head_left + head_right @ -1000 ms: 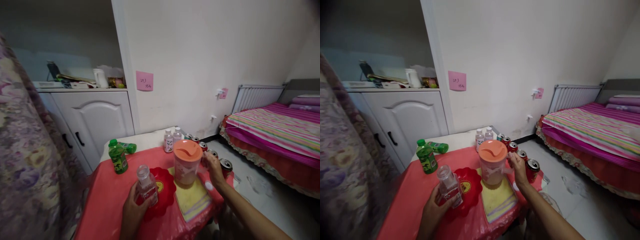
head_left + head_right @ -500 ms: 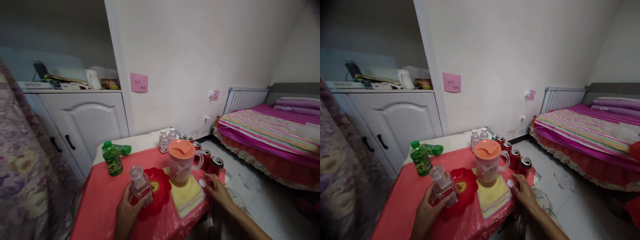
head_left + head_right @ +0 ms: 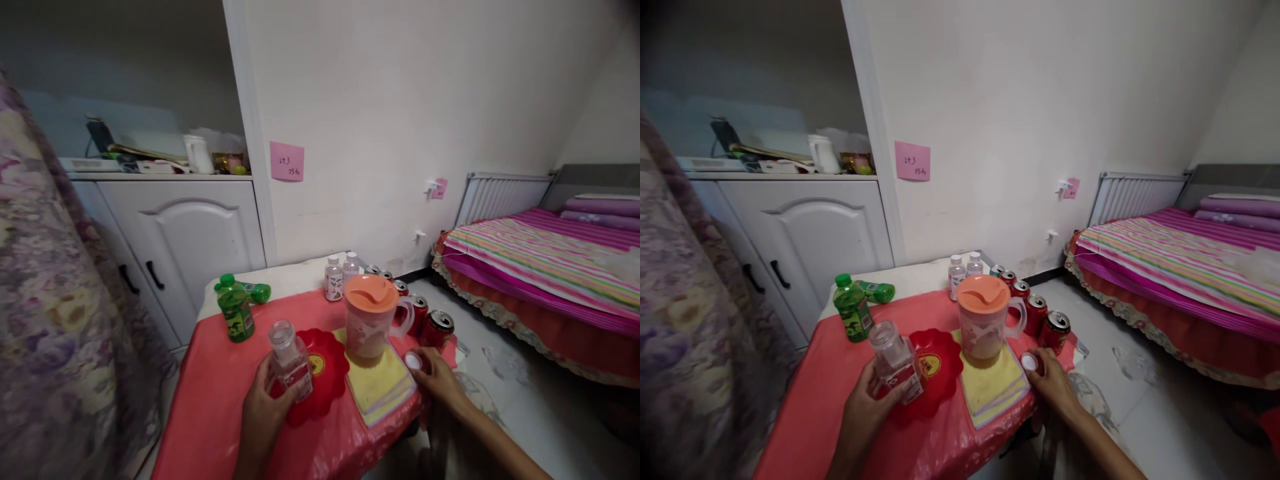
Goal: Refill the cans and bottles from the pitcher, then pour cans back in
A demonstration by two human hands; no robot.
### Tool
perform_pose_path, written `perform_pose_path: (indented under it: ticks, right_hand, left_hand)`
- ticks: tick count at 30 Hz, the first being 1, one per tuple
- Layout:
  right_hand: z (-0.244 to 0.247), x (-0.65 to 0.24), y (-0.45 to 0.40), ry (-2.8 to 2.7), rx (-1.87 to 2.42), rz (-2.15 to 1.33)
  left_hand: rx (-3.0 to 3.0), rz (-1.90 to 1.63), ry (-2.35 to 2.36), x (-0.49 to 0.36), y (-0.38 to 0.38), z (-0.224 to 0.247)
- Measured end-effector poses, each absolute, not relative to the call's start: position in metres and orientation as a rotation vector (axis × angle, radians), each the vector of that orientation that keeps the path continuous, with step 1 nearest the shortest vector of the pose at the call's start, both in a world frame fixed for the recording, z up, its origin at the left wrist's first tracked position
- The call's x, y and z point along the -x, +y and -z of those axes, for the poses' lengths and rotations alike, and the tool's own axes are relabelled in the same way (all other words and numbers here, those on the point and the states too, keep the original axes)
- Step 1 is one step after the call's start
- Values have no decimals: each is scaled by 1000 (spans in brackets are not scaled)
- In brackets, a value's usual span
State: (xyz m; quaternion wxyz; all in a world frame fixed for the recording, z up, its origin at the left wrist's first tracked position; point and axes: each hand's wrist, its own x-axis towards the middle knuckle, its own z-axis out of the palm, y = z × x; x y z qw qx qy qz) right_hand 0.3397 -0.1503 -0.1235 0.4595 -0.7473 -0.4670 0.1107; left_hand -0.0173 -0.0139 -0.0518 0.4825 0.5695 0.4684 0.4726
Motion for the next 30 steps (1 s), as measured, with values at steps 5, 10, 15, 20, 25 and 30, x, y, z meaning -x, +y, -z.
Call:
perform_pose_path:
  ticks: [5, 10, 15, 20, 25, 30]
  right_hand:
    - [103, -316, -171, -1104, 1764, -397]
    - [71, -269, -171, -1187, 1560, -623]
    - [24, -222, -147, -1425, 1435, -661]
    - [-23, -196, -116, -1614, 1322, -570]
    - [-51, -186, -84, -1748, 1335, -458]
    - [-73, -179, -67, -2003, 1326, -196]
  left_hand:
    - [-1350, -1185, 1099, 15, -18, 48]
    - [-1362, -1180, 1078, 12, -27, 42]
    - [-1407, -1194, 1101, 12, -30, 45]
    - [-1397, -1238, 1036, 14, -32, 46]
    - [-1407, -1245, 997, 13, -35, 43]
    - [-1400, -1244, 1008, 12, -36, 44]
